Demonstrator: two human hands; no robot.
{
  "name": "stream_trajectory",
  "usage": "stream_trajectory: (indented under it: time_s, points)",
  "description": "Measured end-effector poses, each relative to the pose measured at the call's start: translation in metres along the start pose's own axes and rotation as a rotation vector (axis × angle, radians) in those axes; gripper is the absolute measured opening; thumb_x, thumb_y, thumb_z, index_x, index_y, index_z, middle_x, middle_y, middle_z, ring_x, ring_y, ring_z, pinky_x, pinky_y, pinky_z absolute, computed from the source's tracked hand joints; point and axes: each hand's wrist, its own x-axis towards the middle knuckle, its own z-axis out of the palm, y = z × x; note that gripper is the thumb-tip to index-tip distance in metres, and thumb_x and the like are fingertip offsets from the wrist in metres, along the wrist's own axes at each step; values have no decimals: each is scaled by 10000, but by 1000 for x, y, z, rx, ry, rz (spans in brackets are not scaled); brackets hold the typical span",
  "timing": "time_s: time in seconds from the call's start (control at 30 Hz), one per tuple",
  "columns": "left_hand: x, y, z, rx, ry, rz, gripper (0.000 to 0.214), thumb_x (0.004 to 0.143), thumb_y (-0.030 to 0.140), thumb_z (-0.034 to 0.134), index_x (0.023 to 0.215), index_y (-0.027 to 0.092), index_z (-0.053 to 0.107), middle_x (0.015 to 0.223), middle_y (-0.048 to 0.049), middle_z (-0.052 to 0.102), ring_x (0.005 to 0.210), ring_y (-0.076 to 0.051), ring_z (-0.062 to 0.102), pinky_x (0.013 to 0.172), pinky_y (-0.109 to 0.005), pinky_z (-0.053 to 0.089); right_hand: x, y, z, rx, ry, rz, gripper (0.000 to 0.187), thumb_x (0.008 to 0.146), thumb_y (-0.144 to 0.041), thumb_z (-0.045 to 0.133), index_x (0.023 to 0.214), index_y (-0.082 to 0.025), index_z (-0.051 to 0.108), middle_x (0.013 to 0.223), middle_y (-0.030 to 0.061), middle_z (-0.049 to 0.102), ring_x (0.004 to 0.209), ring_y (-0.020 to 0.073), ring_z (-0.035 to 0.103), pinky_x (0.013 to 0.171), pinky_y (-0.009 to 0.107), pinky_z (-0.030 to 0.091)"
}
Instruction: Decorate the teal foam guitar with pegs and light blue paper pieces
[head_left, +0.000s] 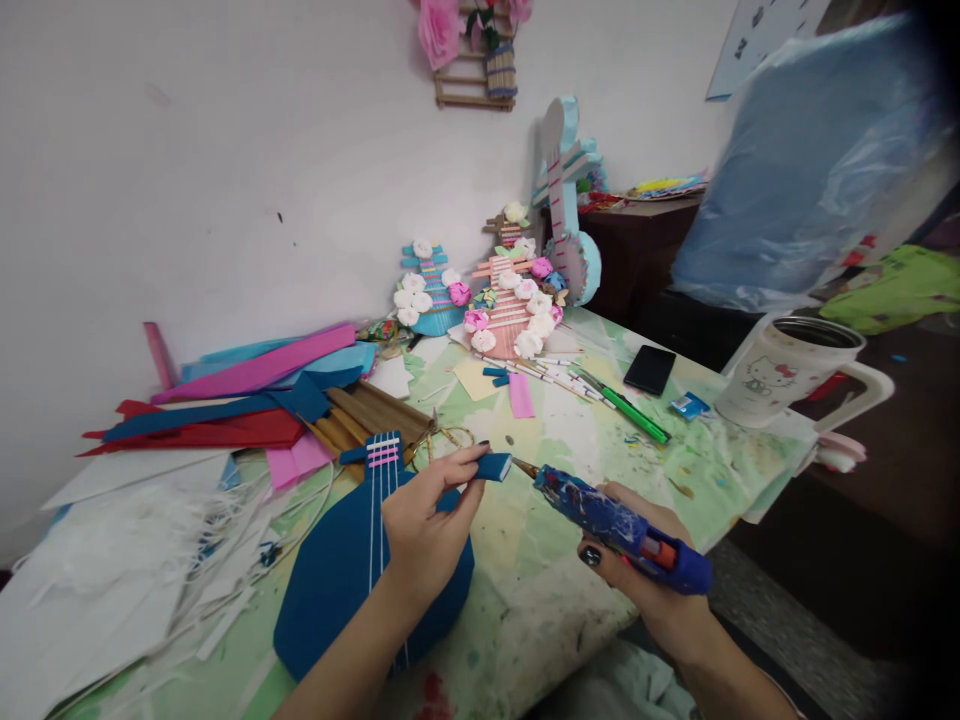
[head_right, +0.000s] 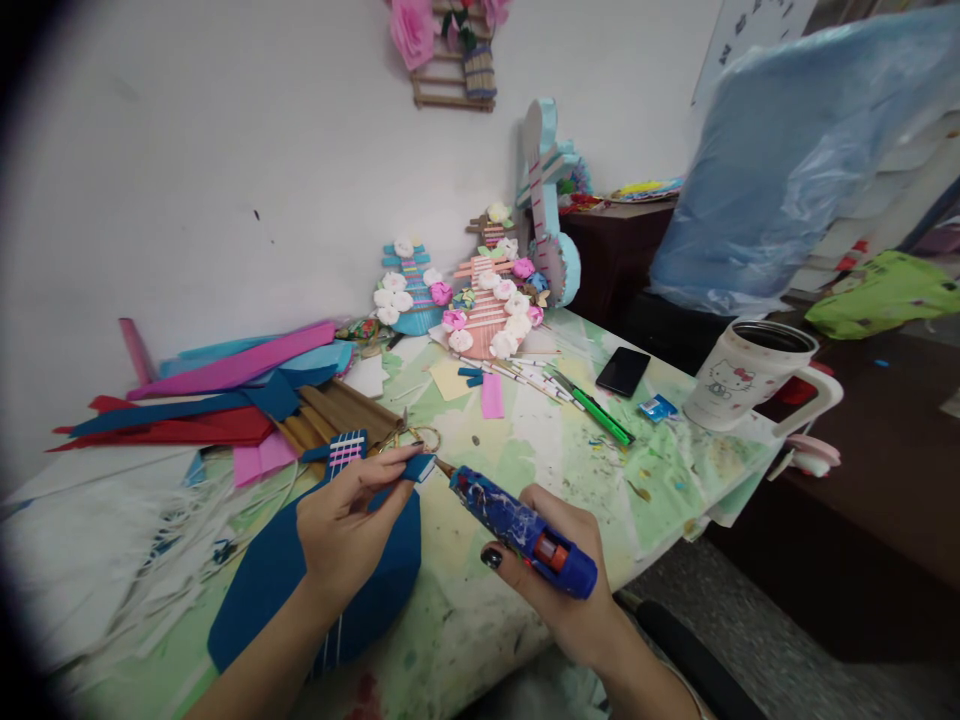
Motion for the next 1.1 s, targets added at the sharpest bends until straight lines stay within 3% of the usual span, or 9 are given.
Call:
stream_trajectory:
  time_s: [0.47, 0.83, 1.1]
  points:
    - [0, 0, 0, -5, 0, -4, 150, 742, 57, 647, 795, 192, 610, 942, -51, 743, 885, -189, 702, 771, -306, 594, -3, -4, 0, -45, -72, -49, 259, 778, -433, 635, 648, -231, 538, 529, -21, 450, 492, 139, 410, 470, 263, 331]
    - [-1, 0, 1, -14, 14, -12, 125, 752, 77, 642, 797, 190, 609, 938, -58, 743, 883, -195, 703, 780, -323, 594, 3, -14, 0, -62, -203, -70, 263, 808, -427, 574, 677, -216, 484, 591, -7, 484, 528, 137, 428, 490, 265, 298]
    - [-1, 2, 0, -9, 19, -17, 119, 747, 80, 649, 772, 188, 608, 915, -64, 745, 867, -196, 707, 765, -313, 595, -1, -14, 2, -53, -96, -54, 325, 795, -487, 590, 619, -238, 478, 498, -29, 397, 458, 133, 366, 451, 269, 288]
